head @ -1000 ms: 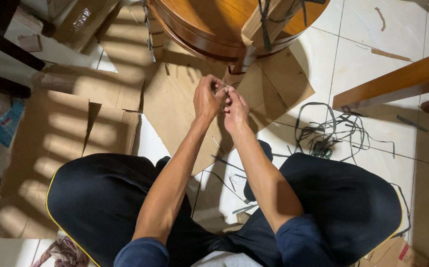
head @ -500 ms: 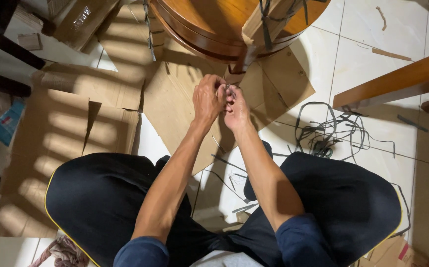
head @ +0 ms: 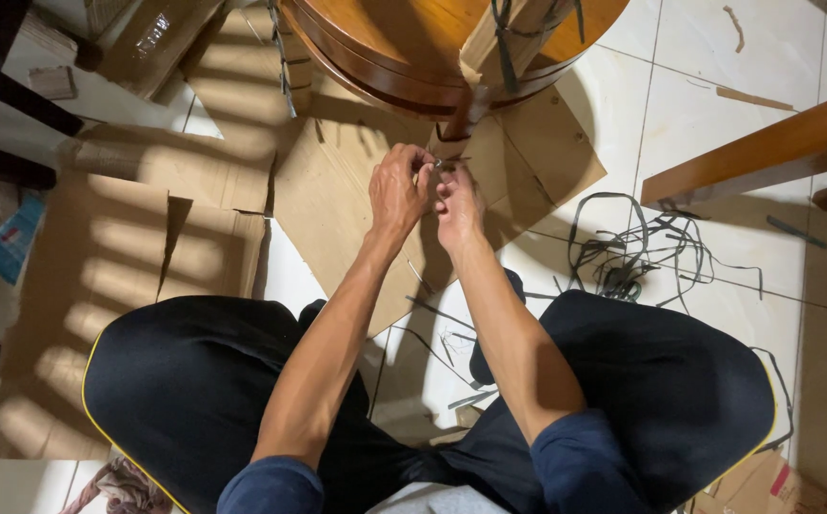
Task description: Wrapping wooden stool legs with cardboard and securing them with plastic ties
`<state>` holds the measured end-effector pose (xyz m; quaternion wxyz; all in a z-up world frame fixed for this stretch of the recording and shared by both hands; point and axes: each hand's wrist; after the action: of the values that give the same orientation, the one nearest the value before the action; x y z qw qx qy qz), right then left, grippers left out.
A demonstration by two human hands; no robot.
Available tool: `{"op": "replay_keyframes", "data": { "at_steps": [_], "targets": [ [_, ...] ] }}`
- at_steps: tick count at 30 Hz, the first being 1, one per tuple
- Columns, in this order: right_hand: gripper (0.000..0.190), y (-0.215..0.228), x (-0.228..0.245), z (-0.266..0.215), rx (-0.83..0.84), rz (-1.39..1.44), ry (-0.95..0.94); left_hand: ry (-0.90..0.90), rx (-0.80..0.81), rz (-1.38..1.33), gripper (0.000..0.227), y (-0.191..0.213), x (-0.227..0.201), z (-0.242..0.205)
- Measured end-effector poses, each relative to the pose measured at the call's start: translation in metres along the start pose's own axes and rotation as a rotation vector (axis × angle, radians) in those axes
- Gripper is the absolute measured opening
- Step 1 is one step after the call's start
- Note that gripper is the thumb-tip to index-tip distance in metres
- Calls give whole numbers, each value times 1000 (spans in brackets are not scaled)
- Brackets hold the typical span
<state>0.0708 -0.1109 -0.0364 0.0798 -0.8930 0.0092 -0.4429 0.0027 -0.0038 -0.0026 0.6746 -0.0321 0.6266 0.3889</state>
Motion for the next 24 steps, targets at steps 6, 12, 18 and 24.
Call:
{"op": "replay_keyframes", "data": {
  "at_steps": [6, 12, 18, 24],
  "targets": [
    [27, -11, 17, -20, -146, 33, 132, 14, -12, -12, 5, 1, 0, -1],
    [14, -1, 5, 10, -217, -17, 181, 0, -11, -12, 4, 0, 2, 0],
    [9, 0, 8, 5, -222, 59, 123, 6, -14, -5, 5, 1, 1, 1],
    [15, 2, 14, 14, -191, -12, 156, 19, -2, 0, 5, 4, -4, 0]
  ]
}}
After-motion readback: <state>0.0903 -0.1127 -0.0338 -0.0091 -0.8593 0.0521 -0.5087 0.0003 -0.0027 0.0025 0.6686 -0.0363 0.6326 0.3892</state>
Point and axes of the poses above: each hand's wrist, its own z-axis towards the middle knuckle, its own y-axis out of the back of the hand, x = y × z, and after that the axes turned 10 degrees about -z, right-handed
